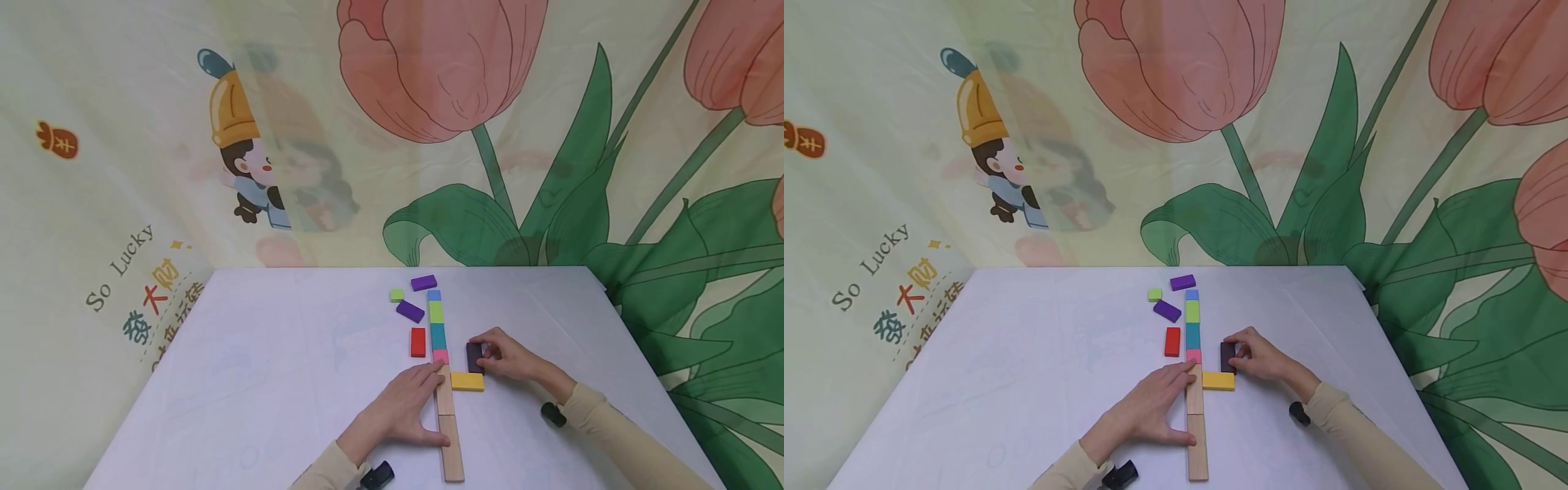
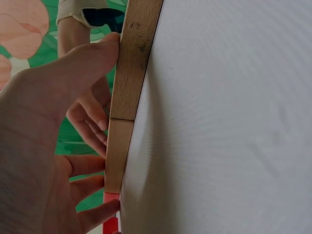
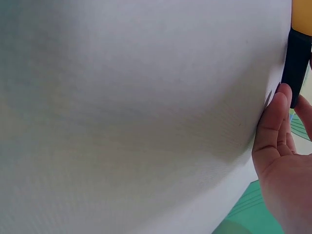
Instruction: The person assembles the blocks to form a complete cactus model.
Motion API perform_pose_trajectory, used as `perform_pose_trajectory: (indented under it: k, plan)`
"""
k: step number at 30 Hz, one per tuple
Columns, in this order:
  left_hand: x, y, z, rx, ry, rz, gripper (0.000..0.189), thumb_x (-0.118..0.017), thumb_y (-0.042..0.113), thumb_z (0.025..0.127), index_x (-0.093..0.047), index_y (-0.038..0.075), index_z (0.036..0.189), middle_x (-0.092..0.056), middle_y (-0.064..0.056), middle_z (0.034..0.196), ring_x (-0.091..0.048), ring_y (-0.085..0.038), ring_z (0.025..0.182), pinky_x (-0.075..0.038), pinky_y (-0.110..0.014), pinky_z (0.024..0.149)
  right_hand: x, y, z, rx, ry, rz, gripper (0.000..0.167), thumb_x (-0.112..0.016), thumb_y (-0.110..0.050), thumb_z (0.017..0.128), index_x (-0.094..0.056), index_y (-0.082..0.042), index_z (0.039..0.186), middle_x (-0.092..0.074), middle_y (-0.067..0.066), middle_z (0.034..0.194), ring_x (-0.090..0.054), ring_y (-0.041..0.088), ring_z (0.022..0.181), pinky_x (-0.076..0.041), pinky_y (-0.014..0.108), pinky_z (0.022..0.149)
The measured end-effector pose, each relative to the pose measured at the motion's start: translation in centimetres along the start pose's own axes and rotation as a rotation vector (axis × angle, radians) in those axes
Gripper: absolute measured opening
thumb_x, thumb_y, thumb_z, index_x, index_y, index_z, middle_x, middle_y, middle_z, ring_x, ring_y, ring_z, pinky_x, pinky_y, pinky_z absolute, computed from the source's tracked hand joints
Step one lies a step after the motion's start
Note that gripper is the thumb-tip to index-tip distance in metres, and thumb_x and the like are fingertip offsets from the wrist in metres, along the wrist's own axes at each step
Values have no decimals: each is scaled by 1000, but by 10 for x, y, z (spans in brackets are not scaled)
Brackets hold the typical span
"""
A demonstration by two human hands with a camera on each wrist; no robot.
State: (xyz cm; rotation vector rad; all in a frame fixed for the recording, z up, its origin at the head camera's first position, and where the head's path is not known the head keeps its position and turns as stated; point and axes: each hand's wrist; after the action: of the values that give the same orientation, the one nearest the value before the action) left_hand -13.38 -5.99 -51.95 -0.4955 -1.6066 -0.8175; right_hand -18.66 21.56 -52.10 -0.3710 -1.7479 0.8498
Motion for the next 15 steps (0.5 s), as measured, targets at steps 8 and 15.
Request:
perform_pose_trajectory:
  k: [8, 15]
  plan:
    - [0, 0, 0, 4, -8, -4, 92, -51, 80, 76, -39, 21, 145, -27, 3, 161, -33, -15, 144, -36, -39, 116, 0, -2, 0, -15, -14, 9, 46, -69, -11, 87, -56, -7, 131, -48, 10, 112, -50, 16, 89, -48, 14, 73]
    - [0, 0, 0, 1, -9, 0, 93, -51, 80, 76, -39, 20, 146, -27, 3, 161, -33, -15, 145, -35, -39, 117, 6, -7, 8, -35, 3, -34, 44, -69, -21, 89, -57, -8, 130, -52, 11, 114, -52, 16, 91, -53, 23, 78]
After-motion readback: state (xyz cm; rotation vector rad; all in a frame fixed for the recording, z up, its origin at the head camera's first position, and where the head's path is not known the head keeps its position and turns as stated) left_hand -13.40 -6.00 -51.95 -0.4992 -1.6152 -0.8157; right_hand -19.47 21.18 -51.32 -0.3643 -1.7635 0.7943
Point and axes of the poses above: each hand's wrist, its own z-axis towards the middle knuckle, its own x-axis out of the back of the hand, y = z × x
